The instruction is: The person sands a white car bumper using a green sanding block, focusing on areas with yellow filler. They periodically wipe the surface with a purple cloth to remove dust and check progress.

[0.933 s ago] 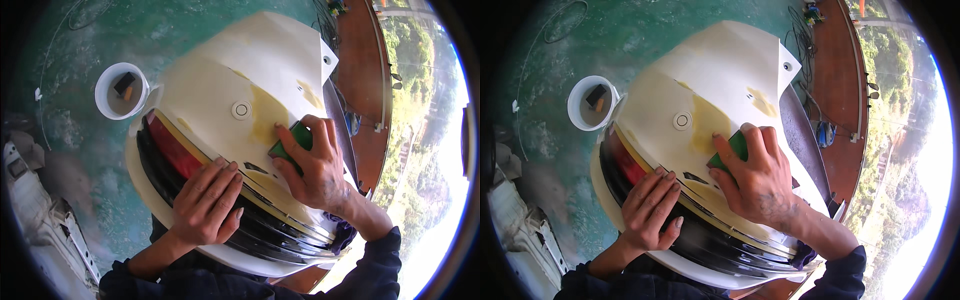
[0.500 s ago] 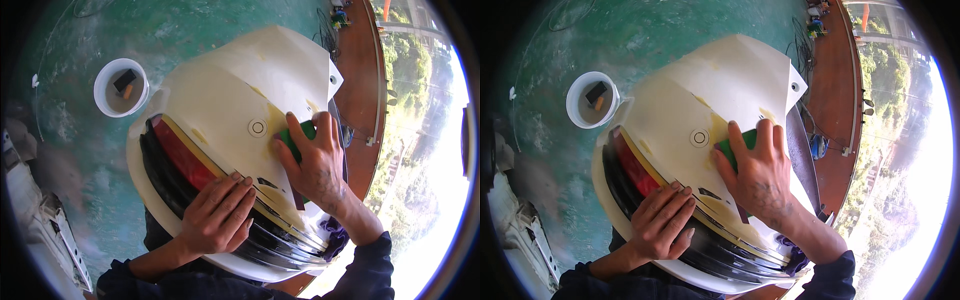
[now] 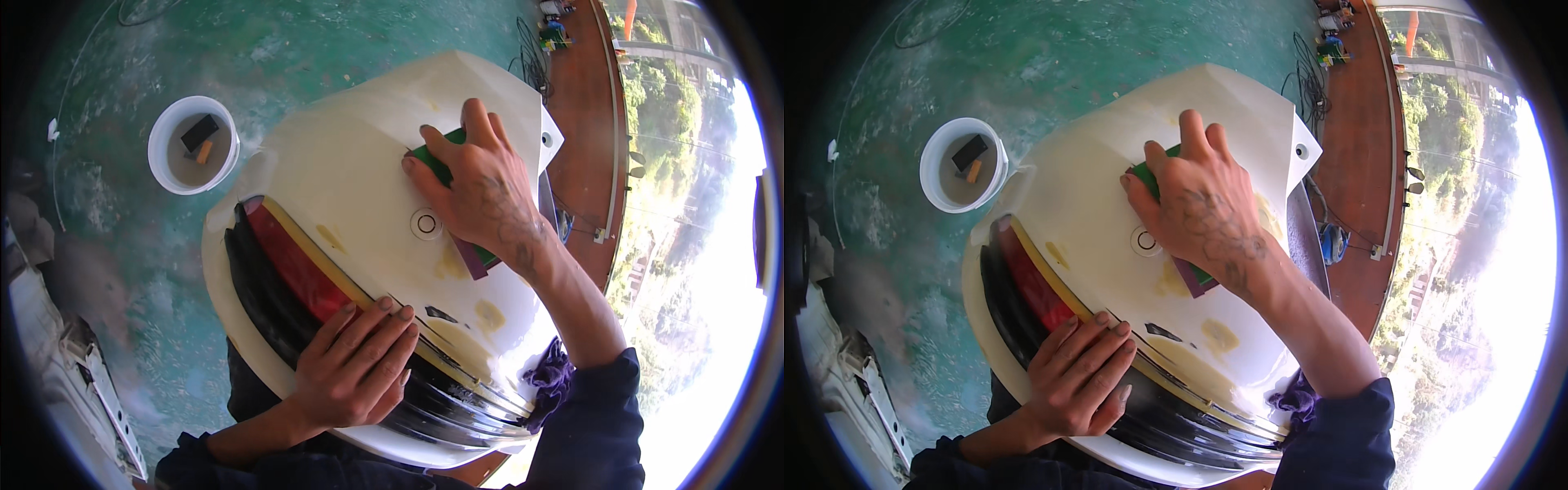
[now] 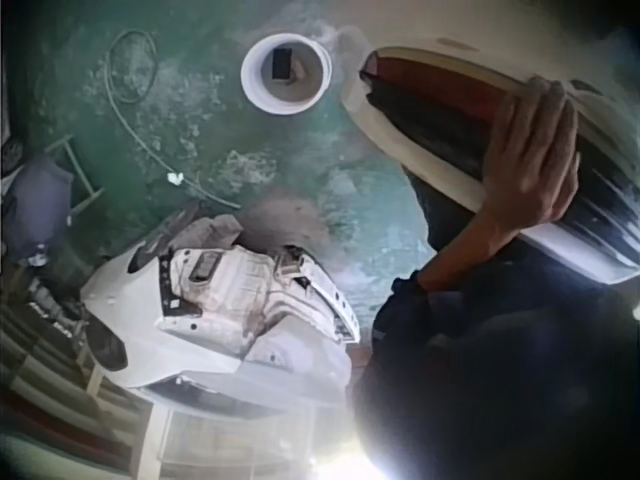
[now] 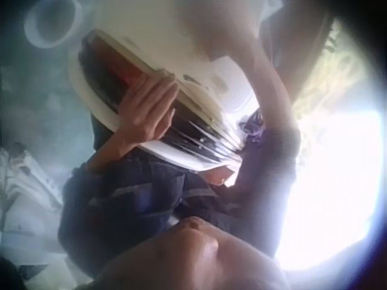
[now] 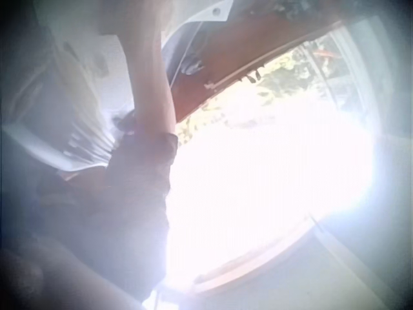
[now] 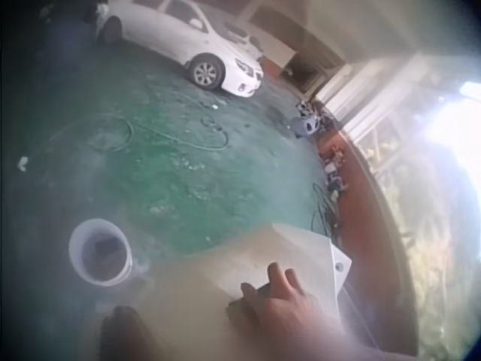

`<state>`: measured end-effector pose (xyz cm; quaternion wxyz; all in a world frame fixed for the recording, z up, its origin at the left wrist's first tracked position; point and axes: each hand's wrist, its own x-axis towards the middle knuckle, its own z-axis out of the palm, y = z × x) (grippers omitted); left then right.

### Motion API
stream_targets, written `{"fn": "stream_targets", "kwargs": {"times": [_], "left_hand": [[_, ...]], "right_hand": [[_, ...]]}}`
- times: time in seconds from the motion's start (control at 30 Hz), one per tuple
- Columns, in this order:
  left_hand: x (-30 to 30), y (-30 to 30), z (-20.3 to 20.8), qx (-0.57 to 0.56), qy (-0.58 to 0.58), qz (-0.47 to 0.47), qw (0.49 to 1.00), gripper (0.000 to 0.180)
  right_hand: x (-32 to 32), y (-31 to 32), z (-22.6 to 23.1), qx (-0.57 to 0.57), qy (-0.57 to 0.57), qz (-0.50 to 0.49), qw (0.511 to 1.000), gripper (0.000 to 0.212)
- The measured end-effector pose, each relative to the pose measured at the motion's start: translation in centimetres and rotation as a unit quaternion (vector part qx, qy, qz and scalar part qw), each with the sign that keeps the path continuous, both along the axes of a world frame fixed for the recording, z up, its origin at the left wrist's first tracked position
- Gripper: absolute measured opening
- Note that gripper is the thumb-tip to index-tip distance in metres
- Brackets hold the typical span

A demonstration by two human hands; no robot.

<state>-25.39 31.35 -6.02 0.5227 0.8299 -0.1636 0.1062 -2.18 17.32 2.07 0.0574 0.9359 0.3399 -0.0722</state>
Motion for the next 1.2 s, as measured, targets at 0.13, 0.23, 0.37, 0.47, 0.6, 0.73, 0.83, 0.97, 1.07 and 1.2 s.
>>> {"fn": "stream_targets", "kwargs": {"times": [0.13,0.23,0.37,0.47,0.6,0.73,0.83,0.97,1.07,1.2], "left_hand": [[-0.1,0.6,-0.1,0.001,0.003,0.005,1.0,0.049],[0.0,0.1,0.1,-0.006,0.01,0.001,1.0,0.048],[0.2,0.2,0.3,-0.001,0.009,-0.003,1.0,0.047],[0.0,0.3,-0.3,-0.005,0.006,-0.002,1.0,0.046],[-0.5,0.9,0.1,-0.02,0.045,-0.012,0.999,0.044],[-0.5,0.6,0.3,-0.038,0.065,-0.015,0.997,0.042],[-0.3,0.9,0.5,-0.032,0.064,-0.03,0.997,0.043],[-0.4,0.8,-0.2,-0.012,0.028,-0.03,0.999,0.044],[-0.6,0.9,-0.4,-0.013,0.027,-0.024,0.999,0.044],[-1.0,1.0,-0.5,-0.008,0.028,-0.018,0.999,0.046]], "right_hand": [[-2.6,-2.2,2.0,0.023,0.016,0.008,1.0,0.036],[-3.3,-3.9,3.6,0.019,0.063,-0.023,0.998,0.036],[2.1,-1.4,0.1,0.057,0.114,0.034,0.991,0.035],[5.2,-0.9,-1.8,0.094,0.172,0.075,0.978,0.034],[3.4,-2.3,1.0,0.097,0.2,0.086,0.971,0.036],[4.7,-0.9,-1.6,0.093,0.201,0.081,0.972,0.035],[7.9,2.2,-5.4,0.095,0.213,0.056,0.971,0.036],[9.4,3.0,-6.4,0.154,0.165,0.031,0.974,0.041],[8.4,1.4,-2.0,0.236,0.074,0.011,0.969,0.049],[1.5,-4.2,4.3,0.136,0.144,0.027,0.98,0.055]]}}
